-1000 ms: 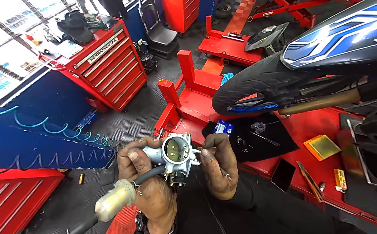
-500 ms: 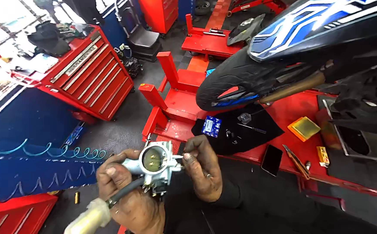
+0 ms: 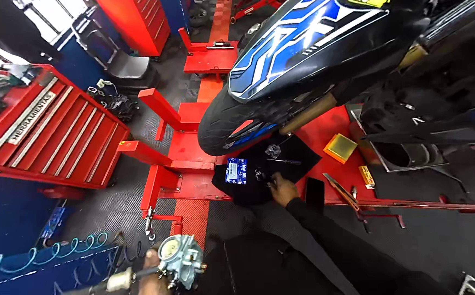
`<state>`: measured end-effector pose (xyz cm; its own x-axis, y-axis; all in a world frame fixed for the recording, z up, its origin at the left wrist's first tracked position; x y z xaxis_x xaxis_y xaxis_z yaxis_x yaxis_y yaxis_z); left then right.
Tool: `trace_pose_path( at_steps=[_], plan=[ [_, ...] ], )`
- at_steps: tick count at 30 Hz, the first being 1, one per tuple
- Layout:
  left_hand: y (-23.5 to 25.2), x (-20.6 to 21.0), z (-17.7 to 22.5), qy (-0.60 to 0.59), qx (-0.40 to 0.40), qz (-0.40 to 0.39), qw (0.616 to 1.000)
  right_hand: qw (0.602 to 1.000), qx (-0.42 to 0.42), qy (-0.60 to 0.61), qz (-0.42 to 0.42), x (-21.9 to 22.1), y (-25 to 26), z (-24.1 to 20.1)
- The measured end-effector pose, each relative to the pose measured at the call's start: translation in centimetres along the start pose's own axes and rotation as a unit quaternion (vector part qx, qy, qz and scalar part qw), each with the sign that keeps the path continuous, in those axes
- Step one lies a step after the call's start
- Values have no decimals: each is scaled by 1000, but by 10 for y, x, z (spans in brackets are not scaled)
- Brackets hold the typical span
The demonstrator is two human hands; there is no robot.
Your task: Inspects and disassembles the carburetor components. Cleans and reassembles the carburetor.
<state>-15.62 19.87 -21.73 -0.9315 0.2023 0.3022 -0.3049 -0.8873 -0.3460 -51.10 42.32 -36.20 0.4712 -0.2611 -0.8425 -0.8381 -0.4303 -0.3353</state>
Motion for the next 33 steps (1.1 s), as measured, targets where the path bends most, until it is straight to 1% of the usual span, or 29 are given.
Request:
trace_pose_path(
  at_steps=[1,2,4,5,8,10,12,13,15,17,19,20,23,25,27,29,31,33],
  plan=[
    [-5,18,-6,-4,-40,-8,999,999,30,-22,3,4,17,22],
    [-12,37,-11,-8,-83,0,997,998,51,-34,9,9,29,41],
    [-23,67,-23,-3,-157,28,987,997,61,-43,27,16,47,64],
    [-26,78,-28,6,-178,29,984,997,56,-40,32,17,56,70],
    [-31,101,-48,26,-219,-17,975,998,44,-36,28,20,69,75],
    [-32,116,-65,-2,-258,-43,965,997,36,-57,39,24,71,77],
    [-31,131,-81,-62,-328,-51,941,995,21,-73,69,28,68,76],
    [-33,136,-87,-83,-356,-55,929,993,5,-72,97,30,66,76],
    [-40,143,-95,-97,-387,-66,915,989,-30,-47,139,26,61,67],
    [-52,147,-101,-85,-401,-71,910,990,-53,19,132,17,62,57],
    [-59,150,-106,-56,-403,-62,911,992,-30,86,92,5,75,50],
    [-60,151,-108,-38,-396,-43,916,991,-15,102,84,2,82,52],
    [-61,157,-109,-42,-377,-14,925,989,31,96,108,-14,103,64],
    [-61,157,-109,-46,-368,-23,928,985,46,88,138,-26,113,70],
    [-61,156,-111,-46,-353,-39,934,984,41,89,149,-31,118,71],
    [-63,153,-112,-50,-343,-41,937,989,13,92,113,-26,117,63],
    [-64,151,-110,-52,-340,-34,938,994,-36,98,41,-12,118,49],
    [-65,146,-108,-59,-342,-21,938,995,-51,79,-12,2,121,37]
  ],
)
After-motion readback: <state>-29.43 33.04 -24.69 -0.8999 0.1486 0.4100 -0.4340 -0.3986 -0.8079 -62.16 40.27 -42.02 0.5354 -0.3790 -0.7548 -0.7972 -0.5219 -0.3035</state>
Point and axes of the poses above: each hand's wrist, its own y-axis towards the middle knuckle, its own x-axis out of the palm, z = x × y, the point moved 4 cm from there along y, towards the middle knuckle, and after that the axes turned 3 degrees about z, right-handed, at the moved point
